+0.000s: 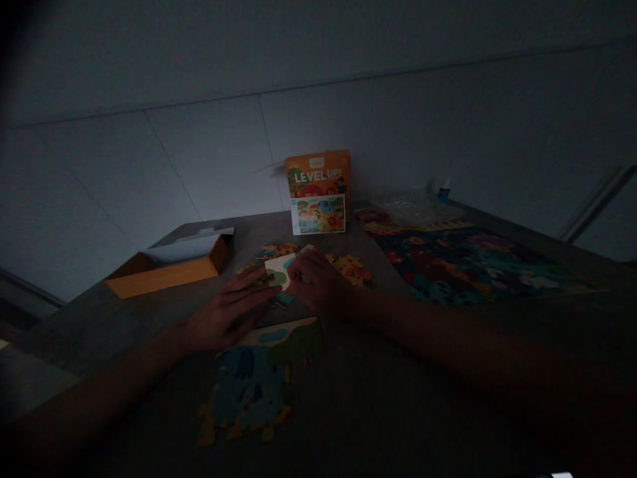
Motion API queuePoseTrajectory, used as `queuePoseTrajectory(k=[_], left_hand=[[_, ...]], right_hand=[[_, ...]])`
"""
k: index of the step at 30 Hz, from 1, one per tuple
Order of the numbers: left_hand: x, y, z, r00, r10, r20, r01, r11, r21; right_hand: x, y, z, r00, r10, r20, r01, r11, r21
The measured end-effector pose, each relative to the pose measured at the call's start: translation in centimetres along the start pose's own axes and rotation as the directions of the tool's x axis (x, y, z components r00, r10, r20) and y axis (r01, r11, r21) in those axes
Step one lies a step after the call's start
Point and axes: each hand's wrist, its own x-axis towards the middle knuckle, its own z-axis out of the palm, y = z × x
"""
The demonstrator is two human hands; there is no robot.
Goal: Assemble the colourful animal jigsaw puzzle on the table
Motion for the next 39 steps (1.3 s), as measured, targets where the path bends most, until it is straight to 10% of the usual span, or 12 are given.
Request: queuePoseTrajectory(k=[19,29,39], left_hand=[[-0.5,-1.0,0.6,0.991,-0.123,-0.059,0.125,0.992,0.024],[-1.2,-2.9,1.3,0.825,-0.561,-0.07,0.563,0.826,0.03],[-1.4,-3.3,1.7,0.812,-0.582,0.032,0.581,0.813,0.034]], right_hand=[[-0.5,0.6,0.5,0.941,0.246,0.233,-0.249,0.968,-0.02],[-1.2,1.2,1.1,0.778,0.363,0.513,-0.417,0.909,-0.011],[-1.3,1.2,1.2,0.807,0.287,0.516,-0.381,0.92,0.085]])
